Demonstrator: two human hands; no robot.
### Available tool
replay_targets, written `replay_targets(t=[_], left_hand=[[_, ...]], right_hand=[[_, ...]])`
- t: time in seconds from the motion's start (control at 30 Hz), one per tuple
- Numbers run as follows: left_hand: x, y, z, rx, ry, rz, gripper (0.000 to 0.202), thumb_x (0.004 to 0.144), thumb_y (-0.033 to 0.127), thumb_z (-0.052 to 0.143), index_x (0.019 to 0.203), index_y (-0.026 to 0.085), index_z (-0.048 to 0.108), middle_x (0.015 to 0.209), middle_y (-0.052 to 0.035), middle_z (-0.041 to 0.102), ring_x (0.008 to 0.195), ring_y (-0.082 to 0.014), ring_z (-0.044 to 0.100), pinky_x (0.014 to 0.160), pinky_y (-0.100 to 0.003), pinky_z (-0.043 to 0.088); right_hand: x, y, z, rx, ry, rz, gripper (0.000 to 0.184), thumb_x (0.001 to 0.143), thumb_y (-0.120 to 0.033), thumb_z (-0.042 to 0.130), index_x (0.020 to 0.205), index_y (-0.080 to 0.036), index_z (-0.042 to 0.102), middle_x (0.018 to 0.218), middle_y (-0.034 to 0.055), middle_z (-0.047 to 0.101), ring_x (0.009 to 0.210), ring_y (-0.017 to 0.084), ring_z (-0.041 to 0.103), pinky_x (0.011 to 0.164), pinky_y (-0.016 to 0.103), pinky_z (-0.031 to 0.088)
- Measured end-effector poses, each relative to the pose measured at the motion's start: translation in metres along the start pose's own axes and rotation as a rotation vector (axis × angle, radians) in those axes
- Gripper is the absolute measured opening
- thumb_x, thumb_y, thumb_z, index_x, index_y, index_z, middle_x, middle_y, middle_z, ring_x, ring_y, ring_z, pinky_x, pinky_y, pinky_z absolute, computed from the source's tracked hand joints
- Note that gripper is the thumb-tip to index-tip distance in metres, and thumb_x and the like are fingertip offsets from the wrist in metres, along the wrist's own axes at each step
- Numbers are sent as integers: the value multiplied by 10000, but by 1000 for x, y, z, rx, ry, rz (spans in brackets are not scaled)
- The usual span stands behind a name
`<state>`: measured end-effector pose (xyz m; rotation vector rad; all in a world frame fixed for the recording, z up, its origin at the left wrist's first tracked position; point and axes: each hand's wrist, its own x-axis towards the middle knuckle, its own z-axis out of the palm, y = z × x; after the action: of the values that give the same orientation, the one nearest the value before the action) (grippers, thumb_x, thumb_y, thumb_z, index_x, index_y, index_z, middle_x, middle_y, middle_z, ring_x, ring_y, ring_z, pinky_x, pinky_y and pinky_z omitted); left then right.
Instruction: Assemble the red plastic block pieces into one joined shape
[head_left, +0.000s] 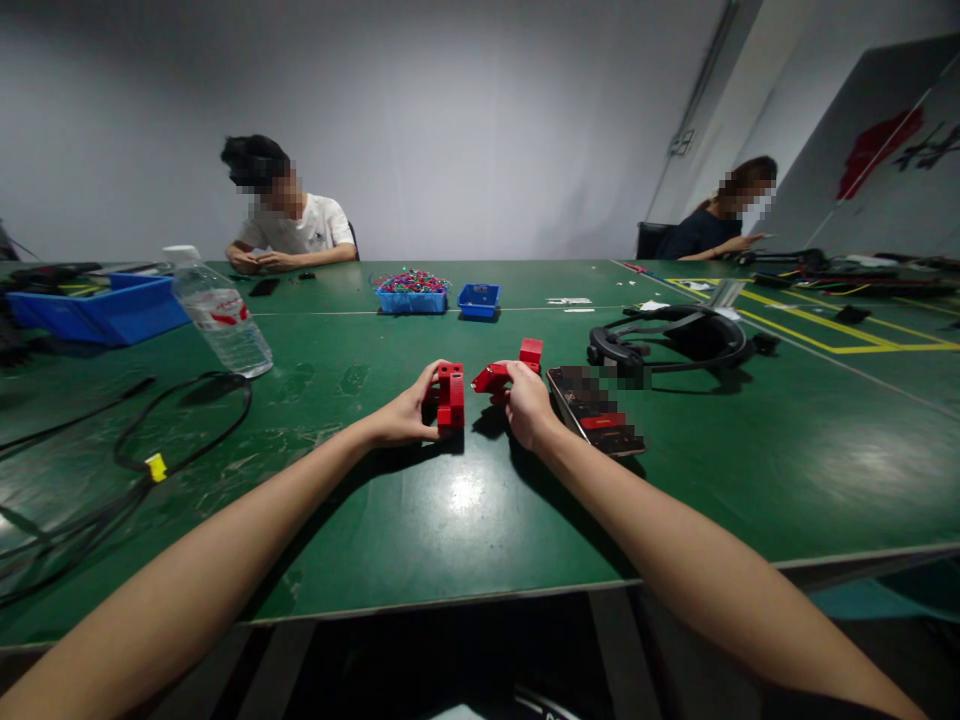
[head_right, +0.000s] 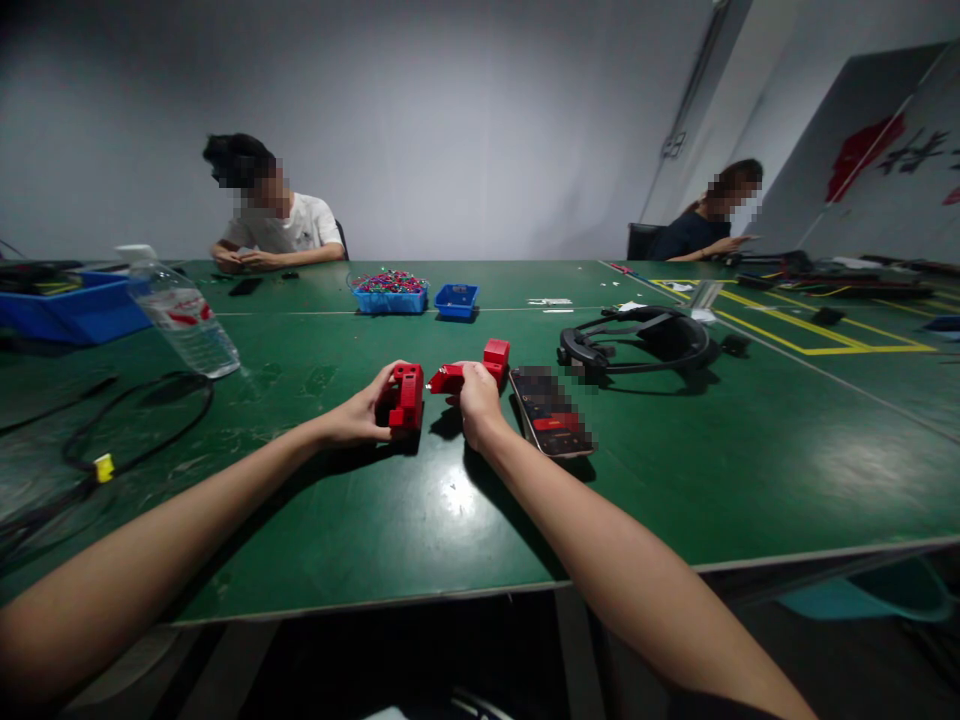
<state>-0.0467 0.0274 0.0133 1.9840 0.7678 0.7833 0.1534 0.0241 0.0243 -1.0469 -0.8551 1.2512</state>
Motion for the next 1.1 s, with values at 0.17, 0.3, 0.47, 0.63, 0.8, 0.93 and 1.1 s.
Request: replay_targets(t=[0.17, 0.3, 0.47, 0.63, 0.8, 0.93, 1.1], left_hand=[[0, 0, 0, 32, 4, -1, 1079, 654, 255, 785, 1487, 231, 99, 1469, -210, 353, 1315, -316, 445, 1110, -506, 318], [0, 0, 0, 30, 4, -10, 1083, 646, 246, 784, 1488, 227, 103, 1455, -210, 367, 1291, -320, 468, 1097, -515, 333], [0, -2, 0, 0, 10, -1, 1088, 638, 225, 791, 1491, 252, 115, 1467, -198, 356, 1317, -315, 445, 1107, -513, 320], [1, -4, -1, 4, 5, 16, 1065, 645, 232, 787, 1488, 241, 136, 1476, -196, 359, 1325, -309, 445, 1105, -479, 341], [1, -3, 0, 18, 6, 18, 1066, 651, 247, 787, 1488, 237, 129, 1487, -198, 350, 1343, -309, 426, 1124, -477, 315], [0, -2, 0, 21, 7, 17, 1064, 655, 245, 787, 1483, 236, 119, 1486, -203, 346, 1341, -310, 426, 1124, -484, 313], [0, -2, 0, 25, 13, -5, 1071, 657, 268, 792, 1486, 226, 116, 1483, -205, 347, 1333, -317, 432, 1117, -492, 319]], right_hand=[[-6, -6, 5, 78, -15, 29, 109, 774, -302, 508, 752, -200, 540, 606, -29, 585, 538, 119, 564, 478, 222, 413], [-8, -7, 5, 62, -8, 33, 237, 808, -421, 554, 712, -208, 516, 560, -47, 540, 484, 109, 515, 443, 221, 396], [-9, -3, 4, 4, -72, -19, 477, 712, -638, 650, 631, -215, 444, 480, -76, 441, 416, 86, 417, 389, 212, 339], [-7, 1, 3, -5, -107, -26, 456, 710, -619, 677, 670, -210, 480, 532, -65, 484, 450, 96, 461, 401, 230, 415], [-2, 3, 1, 42, -110, -49, 278, 762, -433, 690, 826, -209, 538, 714, -34, 593, 615, 128, 591, 525, 275, 543], [-1, 3, 1, 78, -125, -37, 207, 743, -239, 689, 897, -200, 556, 808, -13, 622, 670, 120, 628, 653, 298, 590], [-2, 2, 1, 120, -152, -22, 397, 635, -95, 747, 974, -191, 564, 873, 1, 653, 754, 137, 669, 848, 344, 580]])
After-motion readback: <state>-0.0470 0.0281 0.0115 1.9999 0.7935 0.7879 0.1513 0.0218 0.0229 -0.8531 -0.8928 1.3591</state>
